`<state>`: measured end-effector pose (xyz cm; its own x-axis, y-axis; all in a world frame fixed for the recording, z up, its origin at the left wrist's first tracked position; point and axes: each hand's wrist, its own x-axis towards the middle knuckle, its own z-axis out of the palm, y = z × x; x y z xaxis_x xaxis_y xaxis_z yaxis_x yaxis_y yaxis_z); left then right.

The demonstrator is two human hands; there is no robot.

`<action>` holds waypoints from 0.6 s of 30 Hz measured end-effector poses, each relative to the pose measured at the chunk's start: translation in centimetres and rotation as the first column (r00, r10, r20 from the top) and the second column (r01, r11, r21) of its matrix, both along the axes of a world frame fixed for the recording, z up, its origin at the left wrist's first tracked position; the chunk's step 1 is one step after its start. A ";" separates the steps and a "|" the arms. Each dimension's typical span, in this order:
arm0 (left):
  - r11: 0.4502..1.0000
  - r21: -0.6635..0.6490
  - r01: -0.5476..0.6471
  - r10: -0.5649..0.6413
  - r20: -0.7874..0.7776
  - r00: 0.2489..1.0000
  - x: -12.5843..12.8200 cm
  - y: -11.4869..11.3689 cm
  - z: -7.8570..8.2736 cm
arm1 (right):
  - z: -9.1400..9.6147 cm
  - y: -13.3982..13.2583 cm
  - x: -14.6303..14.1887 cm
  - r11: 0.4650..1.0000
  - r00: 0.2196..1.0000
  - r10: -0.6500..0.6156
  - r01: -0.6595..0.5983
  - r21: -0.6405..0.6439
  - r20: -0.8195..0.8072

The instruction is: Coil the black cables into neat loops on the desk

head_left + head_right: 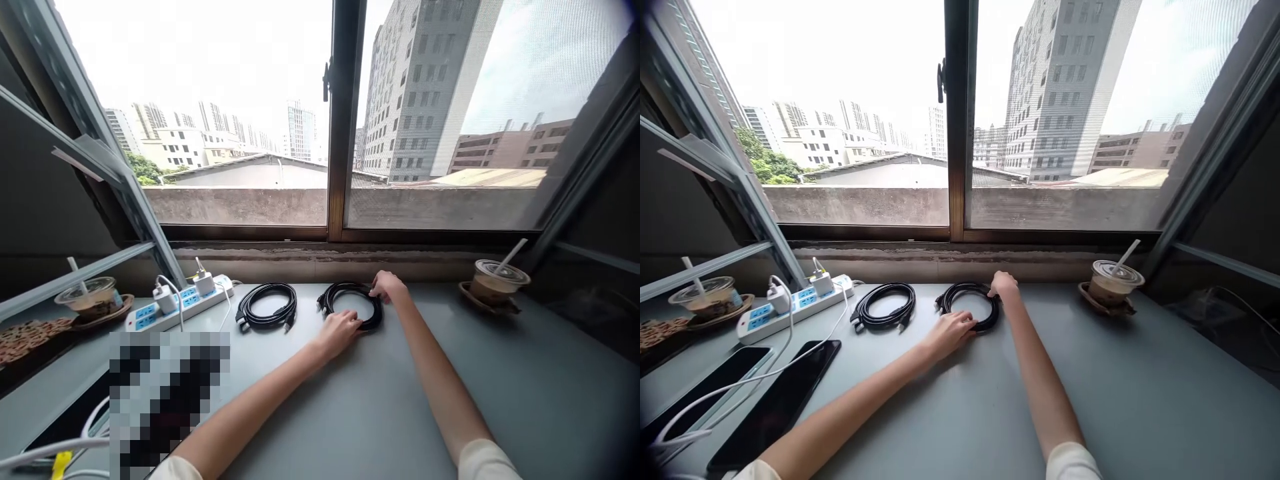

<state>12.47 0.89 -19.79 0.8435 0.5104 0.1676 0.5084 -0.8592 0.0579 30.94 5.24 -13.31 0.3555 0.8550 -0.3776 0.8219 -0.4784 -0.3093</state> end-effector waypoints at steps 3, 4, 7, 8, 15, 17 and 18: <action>0.999 -0.030 -0.038 0.038 -0.010 0.999 -0.2 0.1 0.7 | -0.1 0.0 -0.6 1.000 0.999 -0.010 0.009 -0.010 -0.047; 0.998 -0.042 -0.055 0.054 -0.010 0.998 -0.3 0.3 1.0 | -0.1 0.0 -0.9 1.000 0.998 -0.016 0.015 -0.003 -0.061; 0.988 -0.100 -0.121 0.122 0.001 0.993 -0.9 1.2 1.8 | -0.3 0.0 -1.4 0.999 0.993 -0.030 0.032 0.017 -0.116; 0.982 -0.126 -0.139 0.141 0.006 0.990 -1.2 1.6 2.0 | -0.3 -0.1 -1.4 0.999 0.989 -0.029 0.032 0.020 -0.144; 0.915 -0.350 -0.198 0.208 -0.008 0.978 -1.9 3.3 3.5 | 1.4 -1.9 0.2 0.996 0.953 -0.029 0.055 0.077 -0.302; 0.893 -0.402 -0.202 0.207 -0.032 0.978 -1.3 3.4 4.5 | 3.2 -2.9 0.3 0.980 0.944 0.002 0.064 0.188 -0.329; 0.886 -0.420 -0.199 0.206 -0.030 0.978 -1.0 3.4 5.1 | 4.3 -3.6 0.2 0.964 0.937 0.041 0.055 0.261 -0.348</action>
